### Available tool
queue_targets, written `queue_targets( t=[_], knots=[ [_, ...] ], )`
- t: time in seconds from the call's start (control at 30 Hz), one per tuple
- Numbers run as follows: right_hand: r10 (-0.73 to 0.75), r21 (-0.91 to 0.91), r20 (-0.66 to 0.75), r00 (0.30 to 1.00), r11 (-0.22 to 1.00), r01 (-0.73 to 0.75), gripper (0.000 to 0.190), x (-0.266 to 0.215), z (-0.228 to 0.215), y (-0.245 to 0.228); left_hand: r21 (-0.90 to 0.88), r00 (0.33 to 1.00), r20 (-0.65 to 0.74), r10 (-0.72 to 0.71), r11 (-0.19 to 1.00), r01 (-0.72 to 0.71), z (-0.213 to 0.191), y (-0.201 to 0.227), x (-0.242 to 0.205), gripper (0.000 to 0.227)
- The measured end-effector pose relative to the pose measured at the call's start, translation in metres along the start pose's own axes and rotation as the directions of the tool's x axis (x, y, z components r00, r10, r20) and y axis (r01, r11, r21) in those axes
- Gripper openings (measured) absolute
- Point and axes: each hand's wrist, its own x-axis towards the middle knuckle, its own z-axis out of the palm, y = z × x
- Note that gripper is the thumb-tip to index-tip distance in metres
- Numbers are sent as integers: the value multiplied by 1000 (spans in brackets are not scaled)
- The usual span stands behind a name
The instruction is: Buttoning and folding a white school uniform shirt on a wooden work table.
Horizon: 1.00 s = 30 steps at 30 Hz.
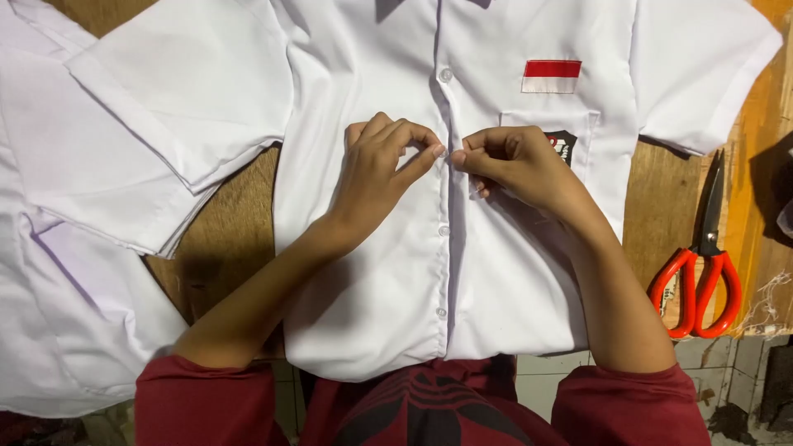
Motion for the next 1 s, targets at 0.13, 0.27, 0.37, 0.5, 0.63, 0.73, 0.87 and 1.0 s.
queue_targets(
  t=[0.13,0.27,0.37,0.5,0.63,0.73,0.87,1.0],
  knots=[
    [13,37,-1,1000,999,-13,16,1,-2,5,-39,1000,9,-26,999,26,-1,0,1,13],
    [-4,61,-40,999,998,6,18,-1,1,-1,-50,998,34,-46,998,47,-4,2,3,14],
    [-49,-21,-63,997,999,47,16,-3,3,-1,-54,996,61,-67,996,70,-5,4,3,15],
    [-132,-157,-84,988,981,118,14,-6,5,-4,-71,990,86,-116,990,122,-5,4,4,16],
    [-221,-144,-105,970,968,205,13,-2,4,21,-67,988,74,-137,988,142,-7,7,4,19],
    [-288,-154,-258,922,954,256,9,1,18,42,-51,984,102,-148,987,154,-3,1,0,16],
    [-399,-225,-349,848,914,337,7,5,29,44,-13,989,78,-125,992,127,3,-4,3,15],
    [-461,-296,-332,823,879,373,5,2,33,45,-21,988,69,-138,990,139,3,0,0,16]
  ],
)
